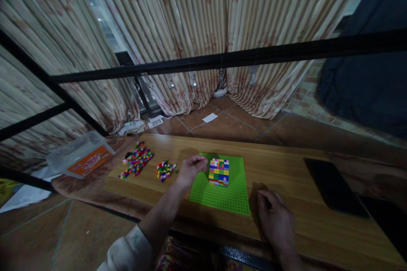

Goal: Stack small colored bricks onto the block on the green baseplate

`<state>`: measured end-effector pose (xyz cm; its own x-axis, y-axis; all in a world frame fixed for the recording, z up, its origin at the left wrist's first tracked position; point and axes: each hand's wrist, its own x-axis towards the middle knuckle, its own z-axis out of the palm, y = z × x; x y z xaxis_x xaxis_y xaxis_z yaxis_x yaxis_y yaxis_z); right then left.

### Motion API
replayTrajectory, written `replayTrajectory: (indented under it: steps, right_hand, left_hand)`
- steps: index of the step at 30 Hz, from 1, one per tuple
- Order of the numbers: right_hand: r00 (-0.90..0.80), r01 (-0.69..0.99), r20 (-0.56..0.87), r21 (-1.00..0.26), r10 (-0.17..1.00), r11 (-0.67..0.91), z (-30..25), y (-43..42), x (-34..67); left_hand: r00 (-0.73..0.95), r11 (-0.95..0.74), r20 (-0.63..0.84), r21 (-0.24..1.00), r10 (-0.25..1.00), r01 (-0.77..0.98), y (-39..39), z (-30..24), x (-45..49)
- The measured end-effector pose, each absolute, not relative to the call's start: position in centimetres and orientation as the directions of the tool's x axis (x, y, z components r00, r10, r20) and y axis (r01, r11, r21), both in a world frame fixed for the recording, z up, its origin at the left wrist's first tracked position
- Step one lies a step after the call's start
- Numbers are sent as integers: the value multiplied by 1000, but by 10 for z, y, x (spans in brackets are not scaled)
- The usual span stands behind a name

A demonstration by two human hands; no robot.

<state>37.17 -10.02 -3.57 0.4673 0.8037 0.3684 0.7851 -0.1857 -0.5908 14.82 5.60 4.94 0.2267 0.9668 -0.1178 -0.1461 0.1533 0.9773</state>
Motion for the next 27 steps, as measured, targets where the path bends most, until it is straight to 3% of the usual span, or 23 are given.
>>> replayTrajectory:
  steps: [4,14,21,27]
  right_hand:
    - [458,796,377,-578,805,-182,-37,-102,373]
    - [448,817,408,-549,796,-178,-35,-103,375]
    - [454,819,412,-542,790,-188,-29,-103,370]
    - [436,839,415,-509,798,-194,-28,-103,373]
  left_hand:
    - [169,116,-96,987,981,-110,45,44,123]
    - [-66,45,-31,974,997,221,20,25,30]
    - [-265,131,44,783,963,608,22,29,-4]
    - [-199,120,55,632,979,766,24,25,0]
